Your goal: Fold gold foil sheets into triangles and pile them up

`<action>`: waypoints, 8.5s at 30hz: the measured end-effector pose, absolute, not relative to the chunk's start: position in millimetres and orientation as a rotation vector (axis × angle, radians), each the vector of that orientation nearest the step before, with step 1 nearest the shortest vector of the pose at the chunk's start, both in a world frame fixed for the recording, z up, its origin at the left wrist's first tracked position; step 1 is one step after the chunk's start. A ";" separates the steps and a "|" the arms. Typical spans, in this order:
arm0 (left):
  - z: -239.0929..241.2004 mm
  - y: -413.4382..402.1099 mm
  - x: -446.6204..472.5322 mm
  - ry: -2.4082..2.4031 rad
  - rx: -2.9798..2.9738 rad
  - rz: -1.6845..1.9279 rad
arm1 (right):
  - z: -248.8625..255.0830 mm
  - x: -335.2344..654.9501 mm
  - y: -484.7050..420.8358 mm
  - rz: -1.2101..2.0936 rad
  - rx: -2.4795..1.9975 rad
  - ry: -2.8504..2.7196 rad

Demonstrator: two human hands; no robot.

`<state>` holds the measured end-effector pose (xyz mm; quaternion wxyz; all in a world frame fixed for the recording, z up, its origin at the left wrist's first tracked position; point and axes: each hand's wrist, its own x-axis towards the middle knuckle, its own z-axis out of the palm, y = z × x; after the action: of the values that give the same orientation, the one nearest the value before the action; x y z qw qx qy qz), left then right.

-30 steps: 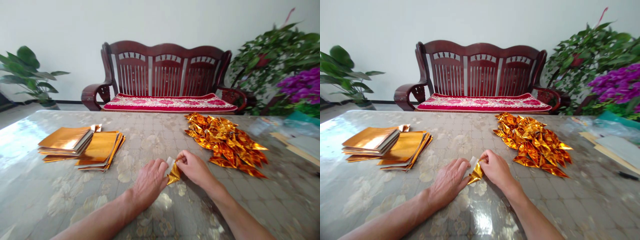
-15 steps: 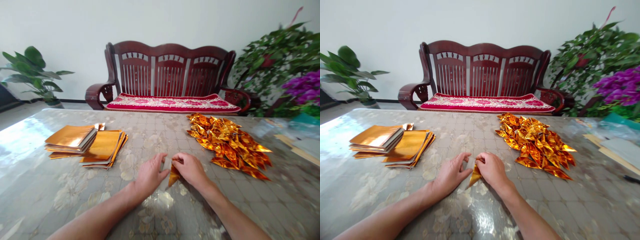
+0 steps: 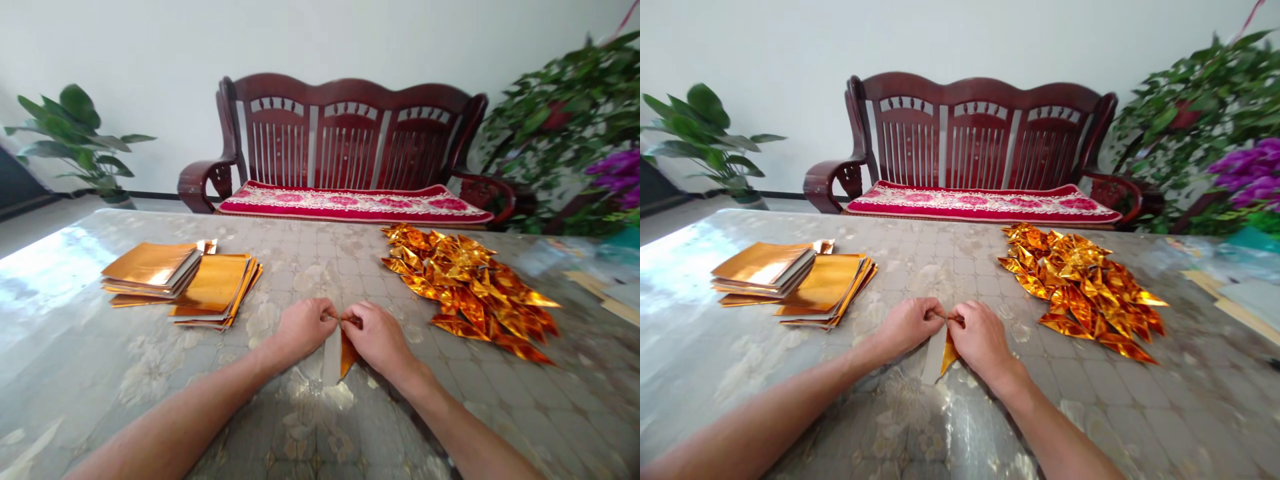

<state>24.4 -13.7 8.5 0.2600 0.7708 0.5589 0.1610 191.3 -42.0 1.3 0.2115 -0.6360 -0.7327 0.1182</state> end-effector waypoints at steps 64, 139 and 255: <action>3.8 -24.3 12.3 1.308 2.313 0.502 | -1.1 186.8 -53.7 -0.375 -1.422 -2.401; 5.5 -25.5 7.2 1.096 2.967 0.217 | -0.7 195.3 -78.6 -0.132 -1.348 -2.495; 18.8 -60.9 16.2 1.382 2.717 0.159 | -5.3 203.9 -65.2 0.391 -1.456 -2.260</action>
<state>16.2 -60.9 18.8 0.0446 0.8893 0.4522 0.0519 203.9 -65.2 -5.3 0.2108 -0.5240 -0.8132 0.1405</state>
